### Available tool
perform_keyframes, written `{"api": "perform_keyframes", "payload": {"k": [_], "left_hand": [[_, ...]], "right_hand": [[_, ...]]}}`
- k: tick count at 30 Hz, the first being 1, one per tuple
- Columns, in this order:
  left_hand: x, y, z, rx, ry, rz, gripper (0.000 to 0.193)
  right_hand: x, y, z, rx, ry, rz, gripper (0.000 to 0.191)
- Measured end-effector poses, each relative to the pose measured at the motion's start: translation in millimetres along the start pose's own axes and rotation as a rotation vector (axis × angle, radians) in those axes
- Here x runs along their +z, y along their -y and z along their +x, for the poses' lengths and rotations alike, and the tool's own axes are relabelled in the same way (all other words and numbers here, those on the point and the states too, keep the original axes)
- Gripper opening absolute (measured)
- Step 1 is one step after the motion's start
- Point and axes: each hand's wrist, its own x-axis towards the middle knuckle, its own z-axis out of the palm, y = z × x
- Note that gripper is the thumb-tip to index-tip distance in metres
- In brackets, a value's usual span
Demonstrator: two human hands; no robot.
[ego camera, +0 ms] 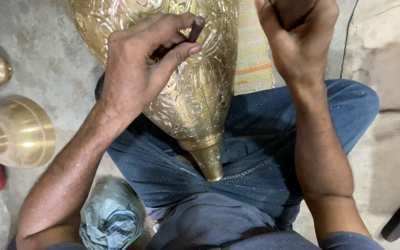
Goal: The person sits cross-legged on the floor and uses a chisel and wooden mallet to engrave intricate floral patterns into a large brass vessel. The person repeatedly taps the chisel to carve the design, occasionally rotating the vessel to access different areas.
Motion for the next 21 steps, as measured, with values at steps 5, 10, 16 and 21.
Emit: {"api": "perform_keyframes", "payload": {"k": [5, 10, 16, 21], "left_hand": [[3, -2, 2, -0.009, 0.018, 0.03, 0.029], [2, -3, 7, -0.036, 0.017, 0.045, 0.028], [-3, -8, 5, -0.015, 0.044, 0.036, 0.022], [-3, -5, 7, -0.007, 0.018, -0.018, 0.03]], "right_hand": [[-6, -3, -3, 0.004, 0.152, -0.157, 0.017], [-8, -7, -2, 0.127, 0.248, 0.208, 0.03], [-5, 6, 4, -0.006, 0.155, -0.061, 0.025], [-7, 8, -2, 0.058, 0.135, -0.026, 0.037]]}}
